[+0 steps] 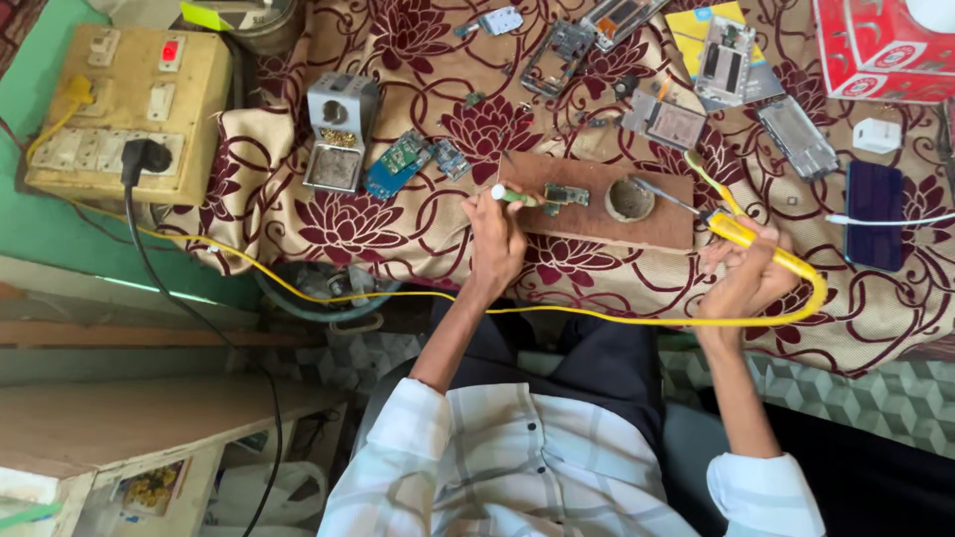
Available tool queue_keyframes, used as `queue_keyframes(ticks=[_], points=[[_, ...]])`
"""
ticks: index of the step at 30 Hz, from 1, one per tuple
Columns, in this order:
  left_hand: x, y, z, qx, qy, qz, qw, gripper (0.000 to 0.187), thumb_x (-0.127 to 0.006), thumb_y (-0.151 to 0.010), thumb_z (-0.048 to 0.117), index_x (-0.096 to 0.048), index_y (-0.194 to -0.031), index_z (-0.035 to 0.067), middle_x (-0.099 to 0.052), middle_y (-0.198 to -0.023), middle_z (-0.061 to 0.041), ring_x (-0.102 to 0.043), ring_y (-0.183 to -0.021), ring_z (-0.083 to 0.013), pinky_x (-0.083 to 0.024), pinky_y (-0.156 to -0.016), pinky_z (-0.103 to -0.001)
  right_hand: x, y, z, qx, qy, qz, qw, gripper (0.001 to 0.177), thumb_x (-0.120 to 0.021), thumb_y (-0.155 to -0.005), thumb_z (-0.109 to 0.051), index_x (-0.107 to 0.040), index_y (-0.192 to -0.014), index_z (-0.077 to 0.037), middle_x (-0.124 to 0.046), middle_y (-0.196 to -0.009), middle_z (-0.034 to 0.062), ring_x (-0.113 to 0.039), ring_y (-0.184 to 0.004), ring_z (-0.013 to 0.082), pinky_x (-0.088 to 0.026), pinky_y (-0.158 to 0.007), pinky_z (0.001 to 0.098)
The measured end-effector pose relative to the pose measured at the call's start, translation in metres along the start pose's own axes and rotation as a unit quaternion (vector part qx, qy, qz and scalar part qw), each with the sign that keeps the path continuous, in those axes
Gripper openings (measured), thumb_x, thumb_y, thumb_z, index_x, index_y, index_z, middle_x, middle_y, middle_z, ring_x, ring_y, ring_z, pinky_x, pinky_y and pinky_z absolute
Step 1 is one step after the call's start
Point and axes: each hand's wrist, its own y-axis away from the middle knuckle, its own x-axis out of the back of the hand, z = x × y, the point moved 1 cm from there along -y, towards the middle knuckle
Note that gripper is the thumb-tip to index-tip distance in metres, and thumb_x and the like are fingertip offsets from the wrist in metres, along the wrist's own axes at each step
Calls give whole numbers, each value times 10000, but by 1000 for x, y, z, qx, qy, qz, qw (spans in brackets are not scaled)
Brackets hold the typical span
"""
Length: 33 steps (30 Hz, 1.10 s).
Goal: The person uses a soldering iron and solder wire to reflow or attach components on a small circuit board. They repeatedly apply heat and solder to specific points on the board while holding it steady with the other hand.
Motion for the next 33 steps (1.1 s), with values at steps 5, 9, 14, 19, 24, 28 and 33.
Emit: queue_keyframes(ticks=[5,9,14,19,24,28,33], points=[[-3,-1,1,7,-5,12,1000,340,-465,-869,-120,-524,-1180,5,-617,-1055,-154,-533,-970,-342,-269,-1003,-507,-16,18,25,-58,-119,-19,991,515,-394,-1142,-401,-557,-1267,72,-711,-1024,188,-698,-767,234,-526,-672,331],[4,-5,3,10,-12,5,1000,332,-460,-866,-110,-526,-1167,14,-612,-1064,-156,-517,-971,-352,-311,-940,-449,-27,39,41,-32,-133,-74,988,520,-400,-1165,-382,-535,-1336,90,-677,-1155,207,-687,-975,249,-564,-984,426],[4,-14,7,10,-15,-11,1000,253,-456,-922,-114,-532,-1115,30,-674,-1053,-94,-532,-932,-288,-296,-914,-426,-28,48,65,-41,-159,-82,983,505,-416,-1157,-355,-533,-1331,104,-648,-1254,197,-665,-1056,250,-528,-1055,430],[8,-14,15,-3,0,-23,1000,279,-421,-865,-124,-519,-1079,25,-719,-1033,-71,-533,-888,-251,-287,-885,-404,-23,50,73,-48,-148,-100,983,498,-421,-1164,-350,-551,-1309,108,-666,-1172,198,-671,-1012,251,-545,-1006,412],[9,-14,16,-4,23,-22,999,216,-429,-924,-129,-466,-1087,8,-750,-1046,-54,-542,-877,-223,-286,-892,-398,-23,47,69,-56,-160,-103,980,494,-429,-1164,-345,-551,-1318,108,-668,-1164,195,-668,-1005,247,-539,-994,385],[9,-14,15,-17,6,-24,1000,265,-439,-882,-140,-496,-1084,22,-748,-1041,-65,-504,-868,-244,-311,-881,-385,-28,48,66,-63,-162,-105,979,498,-424,-1163,-334,-551,-1333,117,-668,-1210,203,-674,-1044,254,-511,-981,361],[10,-14,15,-23,16,-30,999,274,-433,-868,-137,-485,-1096,7,-745,-1046,-55,-505,-851,-235,-310,-892,-397,-30,49,63,-64,-124,-124,982,494,-398,-1159,-315,-558,-1334,118,-668,-1234,210,-695,-1045,254,-490,-929,337]])
